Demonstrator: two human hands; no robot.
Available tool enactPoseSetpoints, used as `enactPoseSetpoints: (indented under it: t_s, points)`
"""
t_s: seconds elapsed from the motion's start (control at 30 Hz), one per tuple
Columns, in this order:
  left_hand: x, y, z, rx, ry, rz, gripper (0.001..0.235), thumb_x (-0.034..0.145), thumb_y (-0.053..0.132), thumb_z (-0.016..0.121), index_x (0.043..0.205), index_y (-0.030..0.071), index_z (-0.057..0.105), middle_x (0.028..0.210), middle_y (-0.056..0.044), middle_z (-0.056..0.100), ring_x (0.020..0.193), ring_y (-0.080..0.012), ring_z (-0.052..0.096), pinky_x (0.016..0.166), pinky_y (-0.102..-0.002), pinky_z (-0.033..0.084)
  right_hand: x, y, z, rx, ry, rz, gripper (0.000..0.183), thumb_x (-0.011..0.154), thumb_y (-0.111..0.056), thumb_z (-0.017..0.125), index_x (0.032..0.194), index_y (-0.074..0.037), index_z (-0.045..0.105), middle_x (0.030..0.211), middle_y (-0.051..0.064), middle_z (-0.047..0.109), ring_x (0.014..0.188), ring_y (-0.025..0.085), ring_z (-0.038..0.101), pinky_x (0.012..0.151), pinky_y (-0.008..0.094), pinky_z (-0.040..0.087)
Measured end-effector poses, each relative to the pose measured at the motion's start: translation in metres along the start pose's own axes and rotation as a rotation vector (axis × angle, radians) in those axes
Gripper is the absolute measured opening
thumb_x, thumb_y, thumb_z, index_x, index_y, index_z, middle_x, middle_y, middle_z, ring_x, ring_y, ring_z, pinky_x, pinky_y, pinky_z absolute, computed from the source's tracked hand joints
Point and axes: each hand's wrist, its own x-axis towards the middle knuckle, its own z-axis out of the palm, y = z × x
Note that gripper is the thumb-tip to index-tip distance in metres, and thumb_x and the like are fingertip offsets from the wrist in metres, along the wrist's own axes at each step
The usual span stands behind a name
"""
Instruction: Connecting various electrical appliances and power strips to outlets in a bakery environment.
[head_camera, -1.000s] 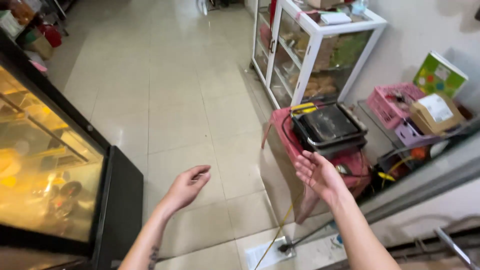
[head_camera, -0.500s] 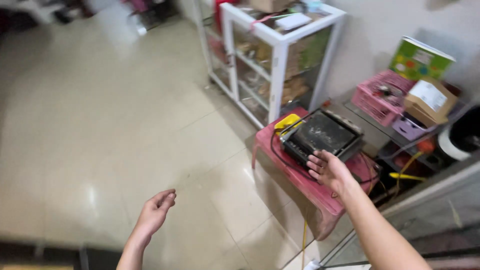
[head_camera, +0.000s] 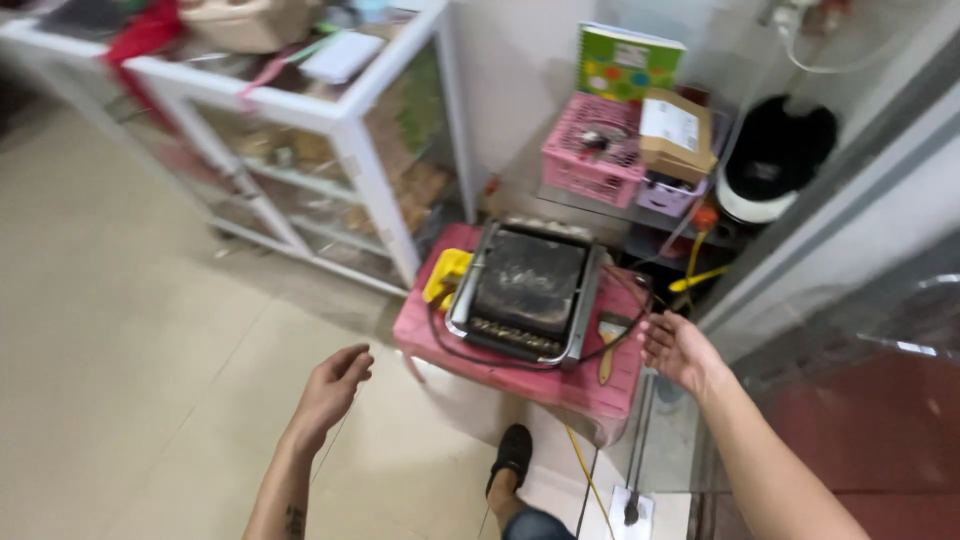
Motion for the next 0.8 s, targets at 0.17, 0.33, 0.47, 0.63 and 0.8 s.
enactPoseSetpoints:
  t_s: [0.17,0.33,0.47,0.63,0.8]
  points:
    - [0.168,-0.012,0.045,-0.008,-0.150,0.085,0.048,0.098,0.032,0.061,0.138,0.004,0.063,0.127,-0.008,0.072,0.118,-0.0171,0.064,0.100,-0.033,0.048,0.098,-0.005,-0.056,-0.064,0.182,-0.036,0.039,0.104,-0.044,0.050,0.118,-0.010,0.062,0.106,0.006,0.071,0.095,0.022,0.068,0.082,0.041,0.053]
    - [0.265,0.003,0.063,-0.022,-0.225,-0.006,0.047,0.098,0.032,0.061,0.135,0.004,0.067,0.124,-0.009,0.074,0.113,-0.0175,0.064,0.096,-0.034,0.049,0.130,0.025,-0.079,-0.302,0.402,-0.035,0.039,0.098,-0.044,0.055,0.125,-0.017,0.063,0.110,0.002,0.071,0.095,0.019,0.065,0.082,0.043,0.051]
    - [0.349,-0.034,0.082,0.035,-0.243,-0.077,0.045,0.098,0.031,0.061,0.133,0.003,0.068,0.122,-0.008,0.074,0.111,-0.0172,0.064,0.092,-0.033,0.049,0.151,0.030,-0.079,-0.473,0.479,0.071,0.043,0.098,-0.049,0.057,0.130,-0.020,0.059,0.115,0.002,0.071,0.098,0.017,0.065,0.084,0.044,0.050]
    - [0.415,-0.077,0.106,0.088,-0.282,-0.205,0.043,0.101,0.029,0.062,0.132,0.001,0.068,0.119,-0.011,0.072,0.109,-0.0197,0.063,0.090,-0.034,0.049,0.192,0.067,-0.095,-0.552,0.478,0.097,0.044,0.093,-0.036,0.057,0.134,-0.020,0.062,0.116,0.001,0.074,0.098,0.019,0.068,0.085,0.045,0.055]
    - [0.485,-0.101,0.126,0.097,-0.267,-0.156,0.040,0.098,0.023,0.062,0.130,0.000,0.069,0.115,-0.008,0.075,0.104,-0.0175,0.065,0.092,-0.031,0.049,0.220,0.054,-0.058,-0.549,0.494,0.092,0.043,0.092,-0.030,0.061,0.133,-0.015,0.060,0.113,0.004,0.074,0.094,0.019,0.066,0.082,0.042,0.052]
